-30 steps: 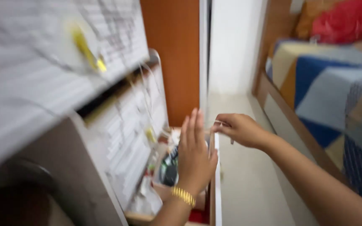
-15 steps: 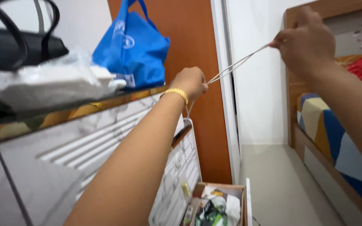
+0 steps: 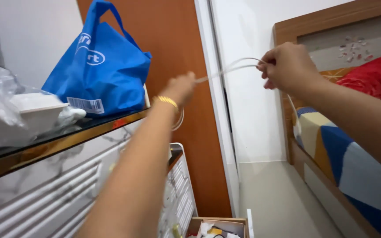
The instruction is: The recorder organizes various household items into a bedroom nightstand drawer.
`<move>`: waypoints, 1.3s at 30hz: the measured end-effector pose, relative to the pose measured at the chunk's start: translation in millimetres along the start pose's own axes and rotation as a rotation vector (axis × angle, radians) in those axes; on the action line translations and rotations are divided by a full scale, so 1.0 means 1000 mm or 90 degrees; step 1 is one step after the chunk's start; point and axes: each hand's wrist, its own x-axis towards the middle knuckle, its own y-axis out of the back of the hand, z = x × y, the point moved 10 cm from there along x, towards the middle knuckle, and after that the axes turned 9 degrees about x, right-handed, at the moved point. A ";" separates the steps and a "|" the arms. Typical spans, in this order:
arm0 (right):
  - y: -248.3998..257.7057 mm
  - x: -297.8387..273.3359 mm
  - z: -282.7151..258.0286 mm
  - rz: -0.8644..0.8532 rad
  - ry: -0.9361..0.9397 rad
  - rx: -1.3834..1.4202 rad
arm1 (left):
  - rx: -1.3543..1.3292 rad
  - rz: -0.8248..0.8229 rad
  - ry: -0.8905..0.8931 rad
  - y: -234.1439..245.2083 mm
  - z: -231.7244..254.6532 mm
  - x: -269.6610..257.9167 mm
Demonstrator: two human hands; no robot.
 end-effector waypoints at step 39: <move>-0.319 0.011 -0.247 -0.275 0.260 0.330 | 0.283 -0.469 0.164 0.176 -0.136 -0.170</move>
